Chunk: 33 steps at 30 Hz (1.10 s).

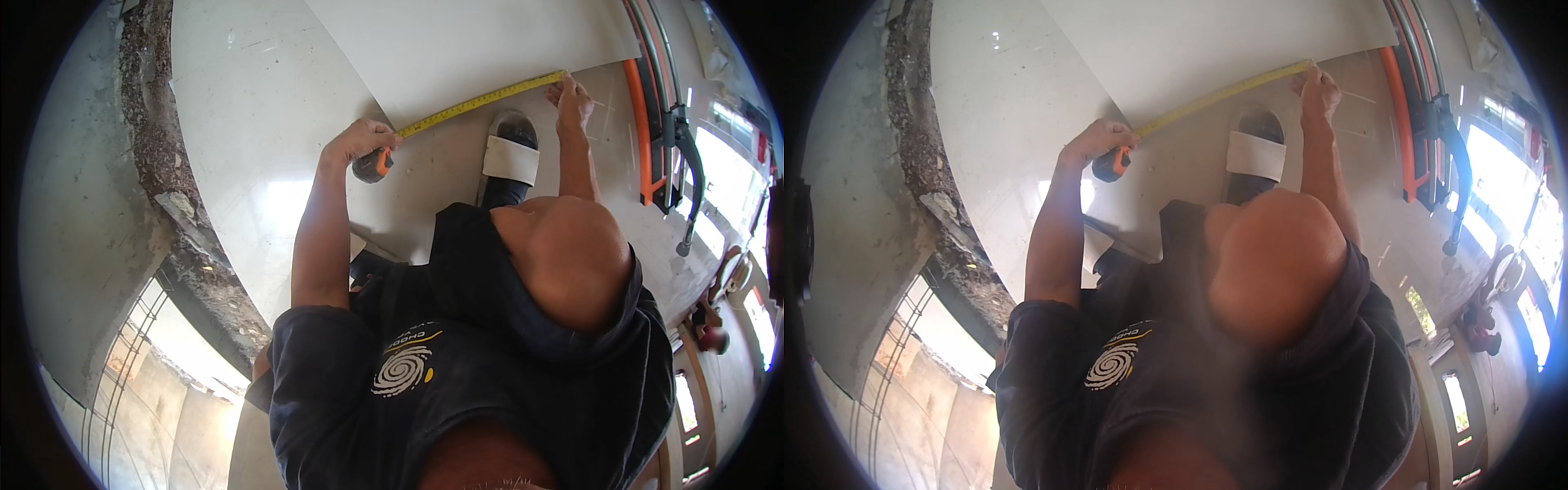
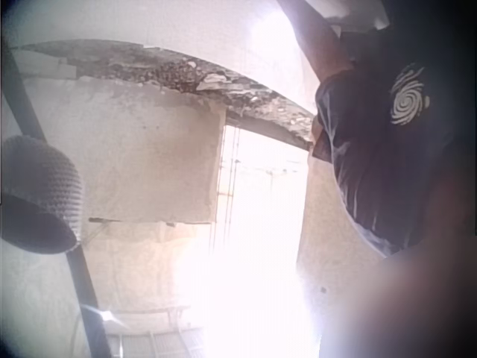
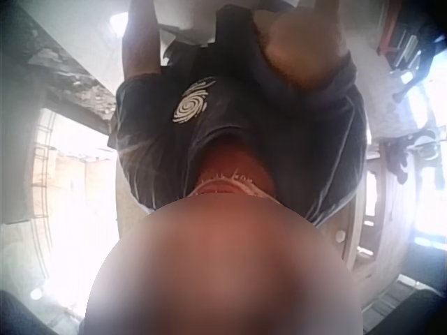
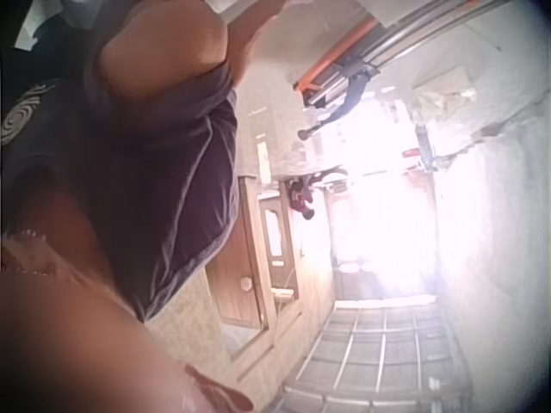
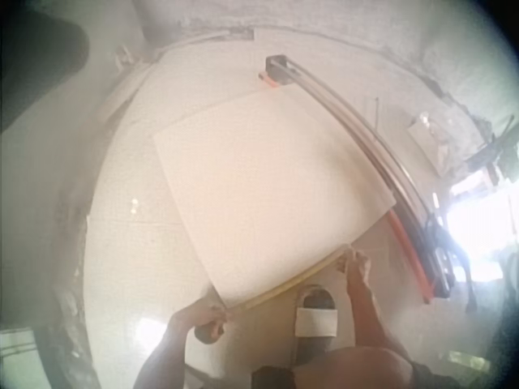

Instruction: The person moves a manual tile cutter across the floor, then picks up a large ceramic tile and places it on the cutter. They measure the tile with a tape measure, mark a cut line, and position the tile under the cutter's cutting wheel. The person rolls the cutter along the marked line to score the tile.

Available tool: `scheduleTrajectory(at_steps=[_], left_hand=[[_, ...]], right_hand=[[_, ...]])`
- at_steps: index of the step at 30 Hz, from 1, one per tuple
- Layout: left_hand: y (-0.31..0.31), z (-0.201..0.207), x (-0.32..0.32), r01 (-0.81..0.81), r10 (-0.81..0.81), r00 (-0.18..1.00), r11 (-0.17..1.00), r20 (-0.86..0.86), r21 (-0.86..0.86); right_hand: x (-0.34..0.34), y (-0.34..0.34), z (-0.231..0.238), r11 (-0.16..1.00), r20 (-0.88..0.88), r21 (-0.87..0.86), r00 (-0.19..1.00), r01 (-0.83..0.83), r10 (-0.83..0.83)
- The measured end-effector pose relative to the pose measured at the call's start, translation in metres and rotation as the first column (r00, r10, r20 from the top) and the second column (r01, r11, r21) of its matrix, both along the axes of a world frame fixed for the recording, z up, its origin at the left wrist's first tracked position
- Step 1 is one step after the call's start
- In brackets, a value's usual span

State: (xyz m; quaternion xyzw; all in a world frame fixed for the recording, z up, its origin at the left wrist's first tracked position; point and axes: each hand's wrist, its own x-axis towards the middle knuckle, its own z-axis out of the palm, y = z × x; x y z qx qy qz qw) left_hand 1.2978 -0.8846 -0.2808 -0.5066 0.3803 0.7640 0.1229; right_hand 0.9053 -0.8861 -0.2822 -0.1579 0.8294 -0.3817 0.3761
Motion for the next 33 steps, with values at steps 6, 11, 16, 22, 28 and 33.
scheduleTrajectory(at_steps=[6, 11, 16, 22, 28, 33], left_hand=[[0.006, -0.003, 0.021, -0.006, 0.006, 1.000, 1.000, 0.018, 0.005], [0.006, -0.005, 0.016, -0.010, 0.011, 1.000, 1.000, 0.010, -0.023], [-0.015, -0.002, -0.025, 0.085, -0.083, 0.996, 0.992, 0.031, -0.090], [-0.036, 0.015, -0.070, -0.040, 0.039, 0.995, 0.999, 0.087, 0.014], [-0.046, 0.021, -0.090, -0.034, 0.029, 0.992, 0.999, 0.122, 0.034], [-0.047, 0.021, -0.102, -0.004, 0.005, 0.993, 1.000, 0.116, -0.005]], right_hand=[[0.024, 0.003, 0.000, 1.000, 0.002, -0.027, 1.000, 0.000, 0.000], [0.008, 0.010, -0.017, 0.999, -0.014, -0.024, 1.000, 0.021, -0.021], [-0.055, 0.010, -0.059, 0.967, -0.019, -0.222, 0.992, -0.126, 0.125], [-0.088, -0.009, -0.067, 0.989, 0.057, -0.147, 0.998, 0.009, -0.001], [-0.092, -0.032, -0.038, 0.990, 0.097, -0.114, 0.993, 0.079, -0.068], [-0.097, -0.038, -0.042, 0.995, -0.060, -0.067, 0.995, 0.078, -0.082]])
